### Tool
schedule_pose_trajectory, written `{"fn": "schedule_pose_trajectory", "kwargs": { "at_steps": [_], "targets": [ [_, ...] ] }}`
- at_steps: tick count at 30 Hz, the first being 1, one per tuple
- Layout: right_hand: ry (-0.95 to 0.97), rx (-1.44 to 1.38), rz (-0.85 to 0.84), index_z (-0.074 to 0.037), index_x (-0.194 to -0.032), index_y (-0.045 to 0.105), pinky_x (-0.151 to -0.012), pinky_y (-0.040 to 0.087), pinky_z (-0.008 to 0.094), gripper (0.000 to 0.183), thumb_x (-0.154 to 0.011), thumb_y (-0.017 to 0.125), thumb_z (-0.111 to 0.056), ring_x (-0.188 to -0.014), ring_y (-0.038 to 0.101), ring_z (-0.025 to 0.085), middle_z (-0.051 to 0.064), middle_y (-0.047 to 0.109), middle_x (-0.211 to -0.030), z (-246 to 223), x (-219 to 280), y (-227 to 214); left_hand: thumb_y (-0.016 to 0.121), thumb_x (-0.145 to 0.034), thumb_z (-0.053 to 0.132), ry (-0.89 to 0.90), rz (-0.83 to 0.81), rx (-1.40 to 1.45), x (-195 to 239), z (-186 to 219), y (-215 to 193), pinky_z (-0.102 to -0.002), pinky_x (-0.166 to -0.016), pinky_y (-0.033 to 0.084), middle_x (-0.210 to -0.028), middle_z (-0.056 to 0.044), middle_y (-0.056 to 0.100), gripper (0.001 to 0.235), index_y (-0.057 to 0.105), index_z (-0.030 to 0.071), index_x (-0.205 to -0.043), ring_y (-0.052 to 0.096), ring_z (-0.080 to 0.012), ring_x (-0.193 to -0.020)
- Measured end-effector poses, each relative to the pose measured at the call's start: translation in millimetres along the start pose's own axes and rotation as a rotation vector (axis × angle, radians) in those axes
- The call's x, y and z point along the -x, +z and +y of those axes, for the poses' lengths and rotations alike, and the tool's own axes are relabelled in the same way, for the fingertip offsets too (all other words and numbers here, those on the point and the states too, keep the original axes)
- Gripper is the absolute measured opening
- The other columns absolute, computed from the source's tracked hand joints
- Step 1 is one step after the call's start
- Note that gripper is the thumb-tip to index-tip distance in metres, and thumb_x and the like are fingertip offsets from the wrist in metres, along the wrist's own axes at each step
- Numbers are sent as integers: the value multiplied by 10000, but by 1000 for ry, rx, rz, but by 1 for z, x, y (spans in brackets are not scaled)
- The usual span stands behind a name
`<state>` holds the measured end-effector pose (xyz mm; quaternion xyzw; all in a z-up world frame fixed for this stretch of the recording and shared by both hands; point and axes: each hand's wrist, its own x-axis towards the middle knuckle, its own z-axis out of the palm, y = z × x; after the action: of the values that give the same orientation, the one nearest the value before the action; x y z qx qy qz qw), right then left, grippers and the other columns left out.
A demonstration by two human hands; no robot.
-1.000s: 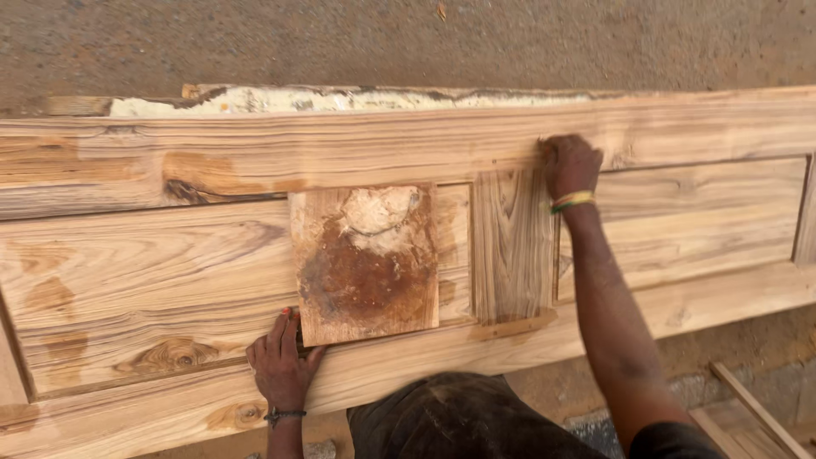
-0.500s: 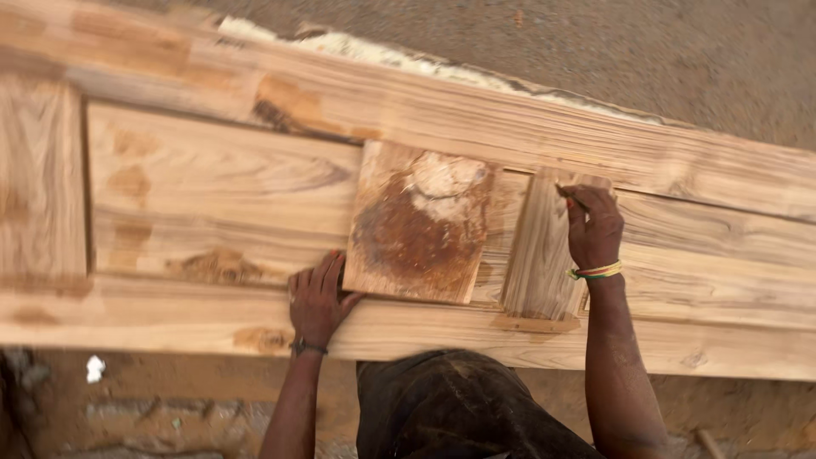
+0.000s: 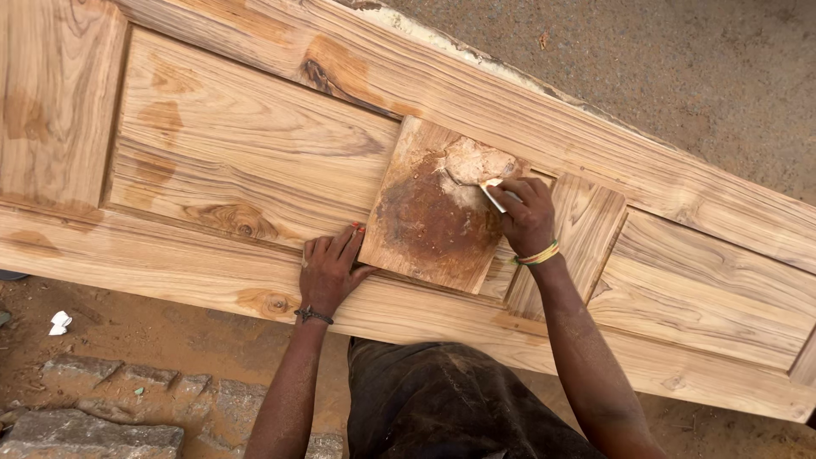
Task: The person sands a large wooden door lying on the ground using a sanding block. They systematically rub the surface, including the raised panels and edges, to smooth the wood.
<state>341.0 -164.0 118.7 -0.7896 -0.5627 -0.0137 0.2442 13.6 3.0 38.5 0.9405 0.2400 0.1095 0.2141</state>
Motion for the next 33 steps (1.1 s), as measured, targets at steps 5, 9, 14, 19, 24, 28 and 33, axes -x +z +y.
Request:
{"fn": "schedule_pose_trajectory", "kwargs": {
  "at_steps": [5, 9, 14, 19, 24, 28, 33],
  "targets": [
    [11, 123, -133, -136, -1139, 800, -944, 517, 429, 440, -748, 701, 38, -1073, 612, 277, 27, 726, -1117, -17, 12, -6, 845, -689, 544, 0, 11, 4, 0, 0, 1, -422, -944, 445, -1380, -22, 626, 858, 608, 114, -1392, 568, -239, -999],
    [41, 198, -269, -156, -1150, 797, -931, 495, 410, 334, -829, 765, -68, -1054, 604, 235, 4, 729, -1135, -25, 4, -13, 844, -693, 527, 3, 8, 2, 1, -2, 1, -423, -950, 446, -1381, -22, 627, 859, 605, 110, -1404, 573, -241, -1002],
    [10, 310, -476, -179, -1001, 799, -866, 488, 390, 130, -881, 757, -148, -986, 647, 194, 1, 751, -1089, -16, 2, -20, 836, -699, 522, 1, 24, 10, -1, 1, -3, -424, -960, 450, -1346, -19, 639, 854, 604, 109, -1410, 580, -232, -1012],
    [-13, 244, -258, -155, -1049, 795, -855, 510, 376, 139, -932, 740, -102, -967, 665, 202, 21, 748, -1078, 4, 2, -30, 835, -703, 513, 5, 28, 13, -2, -1, -6, -421, -954, 454, -1352, -26, 641, 837, 612, 106, -1399, 577, -231, -999],
    [-80, 165, -175, -145, -1085, 799, -914, 534, 358, 235, -905, 717, -19, -1035, 667, 219, 23, 738, -1085, -11, -4, 0, 833, -717, 518, 12, 48, 33, -1, -1, -5, -415, -952, 454, -1353, -25, 639, 831, 613, 103, -1402, 581, -229, -1013],
    [-49, 255, -260, -160, -1040, 808, -882, 521, 397, 253, -810, 744, -76, -1021, 654, 230, 3, 747, -1053, -25, 6, -15, 830, -705, 521, -3, 40, 15, 2, 0, -1, -402, -959, 458, -1362, -27, 640, 851, 612, 94, -1408, 580, -224, -1010],
    [29, 273, -441, -128, -993, 792, -905, 523, 400, 136, -863, 753, -115, -1017, 660, 208, 3, 748, -1054, -8, 8, -36, 828, -713, 543, 5, 52, 17, 3, -2, 2, -395, -953, 458, -1338, -9, 645, 822, 626, 113, -1383, 581, -213, -1009]
  ]
}}
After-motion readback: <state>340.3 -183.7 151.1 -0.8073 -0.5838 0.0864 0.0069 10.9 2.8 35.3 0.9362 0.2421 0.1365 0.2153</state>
